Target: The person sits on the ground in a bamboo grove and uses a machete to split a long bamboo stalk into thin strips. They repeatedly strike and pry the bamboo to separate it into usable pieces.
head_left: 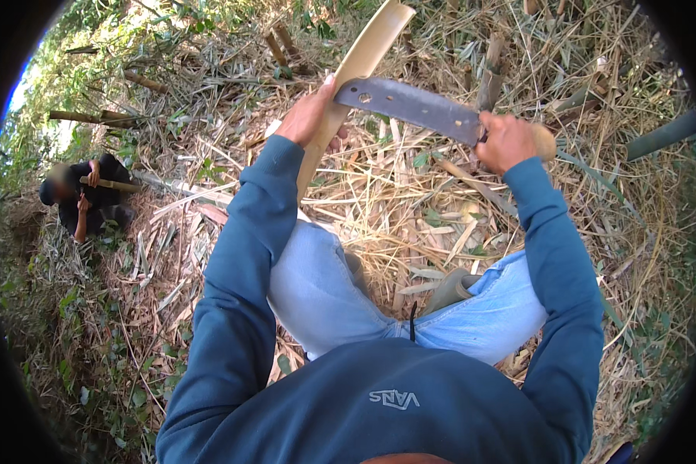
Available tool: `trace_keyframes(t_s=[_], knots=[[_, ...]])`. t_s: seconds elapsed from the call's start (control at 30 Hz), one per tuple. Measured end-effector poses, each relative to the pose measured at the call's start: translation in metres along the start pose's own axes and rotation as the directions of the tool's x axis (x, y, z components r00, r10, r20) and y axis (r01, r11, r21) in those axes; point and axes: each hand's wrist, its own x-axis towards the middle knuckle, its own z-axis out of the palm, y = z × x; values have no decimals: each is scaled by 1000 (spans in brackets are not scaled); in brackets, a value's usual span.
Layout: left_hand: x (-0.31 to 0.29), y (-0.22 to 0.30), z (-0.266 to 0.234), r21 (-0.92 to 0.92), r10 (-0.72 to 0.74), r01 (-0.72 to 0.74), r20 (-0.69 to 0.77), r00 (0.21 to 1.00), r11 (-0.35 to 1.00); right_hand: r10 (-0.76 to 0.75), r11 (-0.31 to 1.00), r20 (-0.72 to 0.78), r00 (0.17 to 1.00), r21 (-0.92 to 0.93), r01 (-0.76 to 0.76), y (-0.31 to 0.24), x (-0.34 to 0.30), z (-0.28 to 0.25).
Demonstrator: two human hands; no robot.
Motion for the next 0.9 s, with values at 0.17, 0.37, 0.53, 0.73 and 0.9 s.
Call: trace_keyframes(t_s=[0.17,0.37,0.53,0.73,0.9], knots=[[-5,-1,6,-61,16,-19,-43,999,998,-38,999,7,999,14,38,5,0,1],[-5,-6,11,-150,60,-64,-31,998,987,-63,997,-3,998,44,63,3,-2,-4],[-8,3,9,-86,-28,26,-22,999,996,52,999,-22,998,17,-52,6,2,-11],[-6,-2,7,-17,-36,36,12,999,999,1,1000,-20,1000,15,-1,15,3,-6],[-5,-5,11,-77,26,-26,1,1000,997,11,1000,-48,999,12,-10,15,-1,-6]])
